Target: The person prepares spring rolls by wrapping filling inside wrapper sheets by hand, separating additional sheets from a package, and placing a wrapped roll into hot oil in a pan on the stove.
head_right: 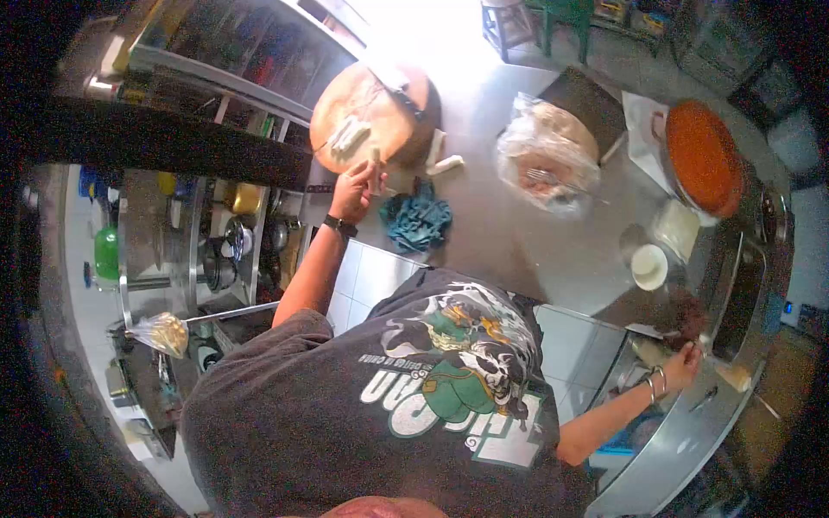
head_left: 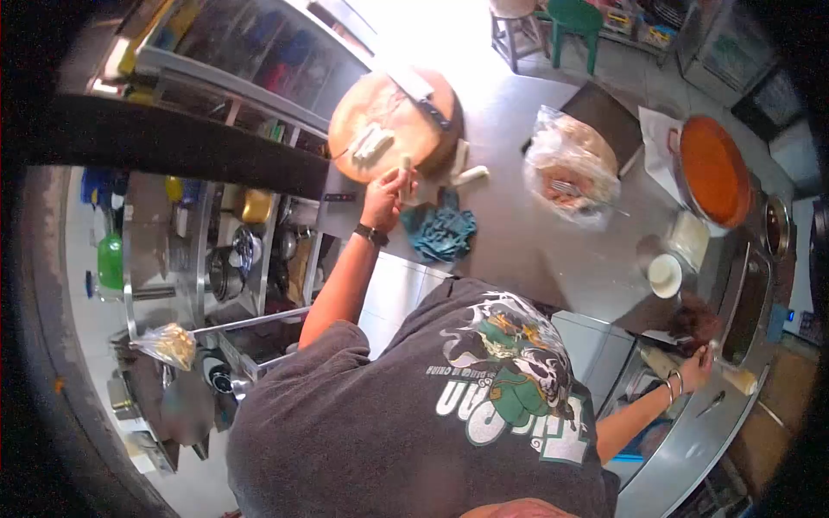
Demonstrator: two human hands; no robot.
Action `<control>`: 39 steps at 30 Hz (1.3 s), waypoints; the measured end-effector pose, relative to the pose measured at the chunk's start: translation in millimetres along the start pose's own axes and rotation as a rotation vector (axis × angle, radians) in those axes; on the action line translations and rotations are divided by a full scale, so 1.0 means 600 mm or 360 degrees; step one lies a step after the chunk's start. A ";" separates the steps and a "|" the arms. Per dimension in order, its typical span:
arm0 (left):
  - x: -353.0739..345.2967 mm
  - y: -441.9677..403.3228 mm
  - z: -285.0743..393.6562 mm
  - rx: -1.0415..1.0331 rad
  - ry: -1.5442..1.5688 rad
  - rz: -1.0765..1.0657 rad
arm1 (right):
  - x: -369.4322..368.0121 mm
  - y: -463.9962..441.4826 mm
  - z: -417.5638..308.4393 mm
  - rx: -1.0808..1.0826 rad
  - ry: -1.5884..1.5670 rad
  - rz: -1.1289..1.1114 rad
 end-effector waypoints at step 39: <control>0.244 -0.198 0.034 -0.1090 0.0388 0.0733 | -0.683 0.837 -1.160 0.1717 -0.1207 -0.2240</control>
Point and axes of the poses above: each hand's wrist, its own y-axis away from the middle knuckle, its own x-axis out of the back of the hand, z = x × y, the point moved 5 cm from there along -y, towards the middle knuckle, and after that the axes turned 7 degrees about -z, right-handed, at the moved point
